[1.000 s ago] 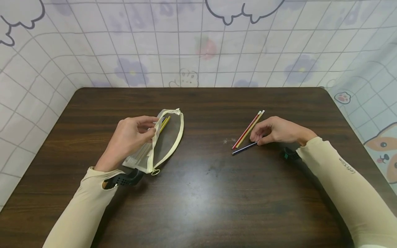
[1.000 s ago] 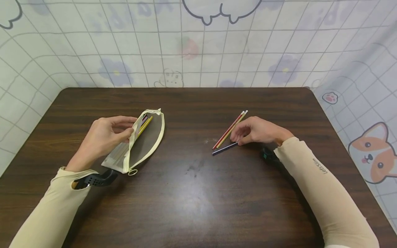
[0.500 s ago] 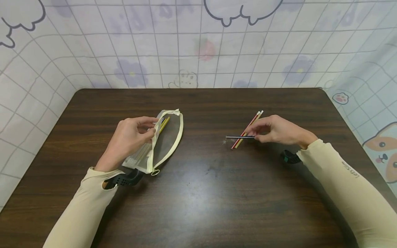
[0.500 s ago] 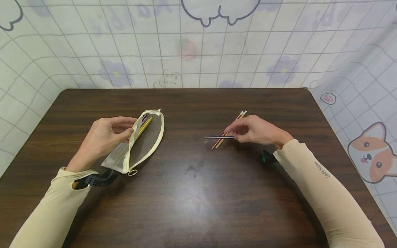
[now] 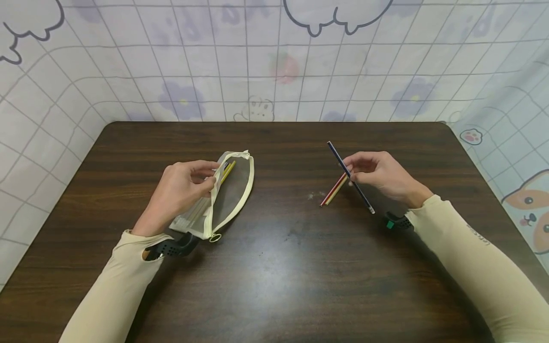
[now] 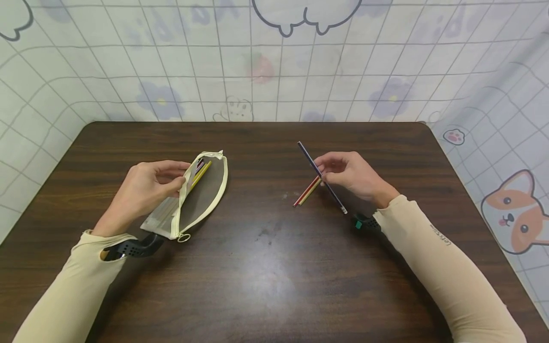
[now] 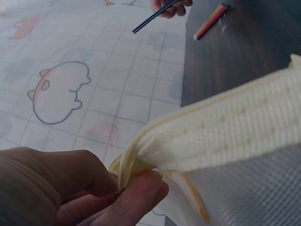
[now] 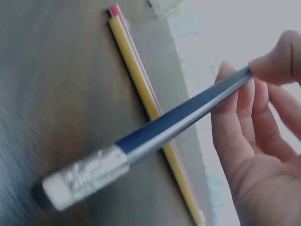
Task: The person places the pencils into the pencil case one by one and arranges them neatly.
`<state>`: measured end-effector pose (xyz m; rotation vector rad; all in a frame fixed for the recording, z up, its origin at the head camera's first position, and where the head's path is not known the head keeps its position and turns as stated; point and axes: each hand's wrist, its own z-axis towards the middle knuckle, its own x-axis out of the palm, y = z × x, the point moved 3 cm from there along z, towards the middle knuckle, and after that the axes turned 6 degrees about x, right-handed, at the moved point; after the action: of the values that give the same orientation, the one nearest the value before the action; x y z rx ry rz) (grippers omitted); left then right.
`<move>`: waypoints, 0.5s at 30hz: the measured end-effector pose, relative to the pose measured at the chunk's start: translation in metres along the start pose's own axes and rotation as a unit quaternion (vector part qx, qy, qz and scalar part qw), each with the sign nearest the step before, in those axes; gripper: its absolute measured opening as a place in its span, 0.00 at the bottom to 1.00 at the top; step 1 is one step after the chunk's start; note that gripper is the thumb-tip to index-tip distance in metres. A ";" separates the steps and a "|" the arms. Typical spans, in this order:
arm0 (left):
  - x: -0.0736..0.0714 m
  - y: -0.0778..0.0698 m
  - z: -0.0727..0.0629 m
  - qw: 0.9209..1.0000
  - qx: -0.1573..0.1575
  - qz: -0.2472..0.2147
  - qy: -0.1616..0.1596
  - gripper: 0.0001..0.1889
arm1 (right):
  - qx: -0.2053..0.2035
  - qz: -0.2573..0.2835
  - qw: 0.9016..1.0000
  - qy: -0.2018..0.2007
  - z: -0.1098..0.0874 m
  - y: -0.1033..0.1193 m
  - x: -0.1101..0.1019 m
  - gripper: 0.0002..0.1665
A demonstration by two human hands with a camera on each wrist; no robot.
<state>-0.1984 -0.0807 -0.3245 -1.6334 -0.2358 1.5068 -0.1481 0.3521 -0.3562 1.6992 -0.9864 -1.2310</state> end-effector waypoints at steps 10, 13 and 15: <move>0.002 0.001 0.000 1.000 -0.003 -0.004 -0.001 0.19 | 0.055 0.215 0.975 0.007 0.009 -0.015 0.021 0.15; 0.002 0.001 0.001 1.000 -0.004 -0.003 0.000 0.19 | 0.069 0.230 0.971 0.006 0.011 -0.017 0.028 0.14; 0.002 0.001 0.001 1.000 -0.003 -0.005 0.001 0.19 | 0.075 0.238 0.968 0.005 0.012 -0.017 0.032 0.12</move>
<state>-0.1993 -0.0797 -0.3261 -1.6362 -0.2479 1.4973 -0.1499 0.3274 -0.3854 1.4561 -1.4099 -0.8481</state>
